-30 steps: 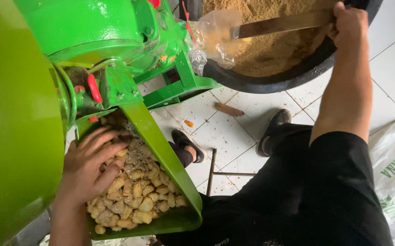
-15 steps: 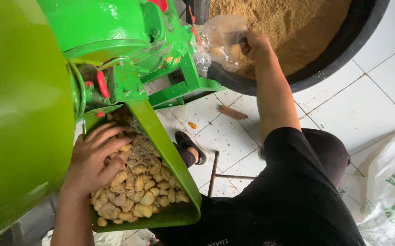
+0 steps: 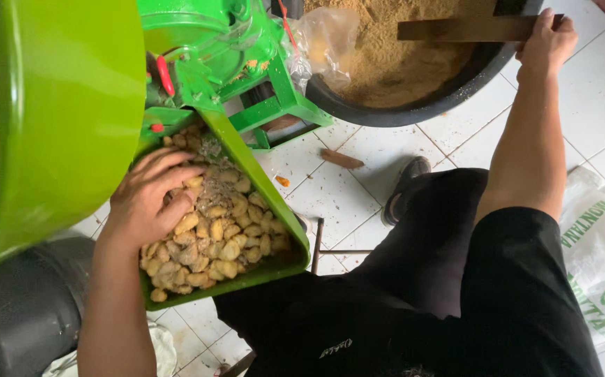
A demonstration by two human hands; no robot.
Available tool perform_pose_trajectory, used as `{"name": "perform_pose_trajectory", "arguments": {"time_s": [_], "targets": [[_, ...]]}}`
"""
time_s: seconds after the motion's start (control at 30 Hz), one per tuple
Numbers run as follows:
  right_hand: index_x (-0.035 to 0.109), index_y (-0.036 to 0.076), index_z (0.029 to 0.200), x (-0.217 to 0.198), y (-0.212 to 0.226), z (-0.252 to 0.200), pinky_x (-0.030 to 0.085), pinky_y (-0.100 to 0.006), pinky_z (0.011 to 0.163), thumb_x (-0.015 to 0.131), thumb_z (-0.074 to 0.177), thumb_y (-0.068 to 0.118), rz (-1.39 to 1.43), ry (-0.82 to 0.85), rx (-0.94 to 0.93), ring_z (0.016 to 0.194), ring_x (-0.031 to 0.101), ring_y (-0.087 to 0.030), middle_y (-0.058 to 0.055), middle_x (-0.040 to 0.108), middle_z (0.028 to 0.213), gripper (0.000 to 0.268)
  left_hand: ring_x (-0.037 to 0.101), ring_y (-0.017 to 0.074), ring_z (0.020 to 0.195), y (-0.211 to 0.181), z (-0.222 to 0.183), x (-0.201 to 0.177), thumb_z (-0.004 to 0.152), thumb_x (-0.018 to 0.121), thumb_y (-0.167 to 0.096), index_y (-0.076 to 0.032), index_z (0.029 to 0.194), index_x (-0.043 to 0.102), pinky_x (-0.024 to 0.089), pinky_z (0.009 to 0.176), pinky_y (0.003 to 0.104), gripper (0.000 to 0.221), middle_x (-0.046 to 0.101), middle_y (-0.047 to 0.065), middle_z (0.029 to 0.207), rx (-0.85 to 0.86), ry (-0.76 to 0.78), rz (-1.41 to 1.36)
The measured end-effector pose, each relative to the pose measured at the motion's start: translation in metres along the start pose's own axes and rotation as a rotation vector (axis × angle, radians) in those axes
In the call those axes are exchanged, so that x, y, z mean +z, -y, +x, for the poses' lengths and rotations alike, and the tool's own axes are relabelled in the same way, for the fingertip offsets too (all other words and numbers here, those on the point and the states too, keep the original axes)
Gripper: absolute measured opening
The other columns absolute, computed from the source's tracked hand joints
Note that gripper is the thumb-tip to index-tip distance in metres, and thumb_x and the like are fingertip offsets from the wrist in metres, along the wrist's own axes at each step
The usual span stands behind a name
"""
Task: The person sits on the floor and uses a wooden stick to push whole cashews into a green electric grinder. The ground cashew meal collects in a large black basin placed next to the machine.
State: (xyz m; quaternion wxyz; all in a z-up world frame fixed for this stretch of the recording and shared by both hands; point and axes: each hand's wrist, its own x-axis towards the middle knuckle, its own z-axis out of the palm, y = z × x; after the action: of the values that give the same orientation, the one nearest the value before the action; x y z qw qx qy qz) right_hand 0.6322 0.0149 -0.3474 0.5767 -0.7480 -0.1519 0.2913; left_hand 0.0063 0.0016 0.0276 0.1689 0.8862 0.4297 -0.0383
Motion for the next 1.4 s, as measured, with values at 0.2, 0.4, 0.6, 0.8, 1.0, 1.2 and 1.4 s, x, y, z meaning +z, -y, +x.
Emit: {"name": "perform_pose_trajectory", "arguments": {"time_s": [0.2, 0.4, 0.6, 0.8, 1.0, 1.2, 1.4], "targets": [[0.061, 0.001, 0.107, -0.011, 0.009, -0.053, 0.054, -0.029, 0.052, 0.060, 0.117, 0.014, -0.032, 0.025, -0.503, 0.062, 0.069, -0.013, -0.009, 0.073, 0.084, 0.017, 0.053, 0.0263, 0.138, 0.003, -0.006, 0.003, 0.085, 0.065, -0.027, -0.021, 0.123, 0.074, 0.041, 0.102, 0.051, 0.040, 0.065, 0.001, 0.141, -0.023, -0.005, 0.080], [0.074, 0.008, 0.103, -0.038, 0.013, -0.106, 0.056, -0.043, 0.069, 0.070, 0.099, 0.010, -0.819, 0.051, -0.918, 0.075, 0.069, -0.030, -0.017, 0.072, 0.090, 0.007, 0.051, 0.0270, 0.137, 0.012, -0.010, 0.009, 0.089, 0.062, -0.031, -0.020, 0.125, 0.072, 0.041, 0.104, 0.051, 0.040, 0.063, 0.002, 0.142, 0.034, -0.036, 0.062], [0.063, 0.000, 0.118, -0.063, 0.054, -0.164, 0.061, -0.031, 0.074, 0.054, 0.114, 0.010, -0.166, 0.178, -0.533, 0.085, 0.072, -0.016, -0.011, 0.072, 0.105, 0.013, 0.050, 0.0266, 0.138, 0.015, -0.009, 0.015, 0.088, 0.059, -0.036, -0.023, 0.123, 0.073, 0.037, 0.107, 0.054, 0.039, 0.062, 0.000, 0.142, -0.067, -0.016, 0.044], [0.055, -0.003, 0.112, -0.131, 0.120, -0.254, 0.054, -0.029, 0.065, 0.049, 0.128, 0.013, 0.309, 0.245, -0.776, 0.070, 0.058, -0.016, -0.013, 0.062, 0.095, 0.023, 0.047, 0.0275, 0.140, 0.026, -0.001, 0.027, 0.091, 0.056, -0.038, -0.027, 0.124, 0.073, 0.031, 0.116, 0.056, 0.039, 0.061, -0.001, 0.144, -0.120, 0.012, 0.058], [0.060, 0.000, 0.111, -0.165, 0.192, -0.349, 0.046, -0.025, 0.067, 0.046, 0.123, 0.030, 0.242, 0.444, -0.835, 0.073, 0.057, -0.014, -0.011, 0.061, 0.097, 0.036, 0.044, 0.0293, 0.141, 0.028, 0.001, 0.030, 0.092, 0.055, -0.037, -0.024, 0.128, 0.070, 0.029, 0.117, 0.055, 0.041, 0.058, 0.002, 0.147, -0.069, -0.011, -0.008], [0.061, -0.002, 0.105, -0.094, 0.241, -0.446, 0.053, -0.029, 0.061, 0.074, 0.108, 0.009, -0.202, 0.445, -1.299, 0.079, 0.068, -0.021, -0.017, 0.071, 0.112, 0.017, 0.047, 0.0244, 0.141, 0.030, 0.004, 0.033, 0.088, 0.052, -0.039, -0.022, 0.128, 0.069, 0.031, 0.117, 0.051, 0.046, 0.060, 0.000, 0.145, -0.151, 0.030, 0.031], [0.066, 0.001, 0.112, -0.037, 0.262, -0.510, 0.062, -0.034, 0.080, 0.081, 0.099, 0.002, -0.245, 0.457, -1.419, 0.100, 0.073, -0.027, -0.015, 0.069, 0.116, 0.019, 0.047, 0.0335, 0.139, 0.047, 0.016, 0.049, 0.088, 0.054, -0.039, -0.007, 0.132, 0.066, 0.031, 0.121, 0.046, 0.056, 0.060, 0.015, 0.143, -0.012, -0.075, -0.012]]}}
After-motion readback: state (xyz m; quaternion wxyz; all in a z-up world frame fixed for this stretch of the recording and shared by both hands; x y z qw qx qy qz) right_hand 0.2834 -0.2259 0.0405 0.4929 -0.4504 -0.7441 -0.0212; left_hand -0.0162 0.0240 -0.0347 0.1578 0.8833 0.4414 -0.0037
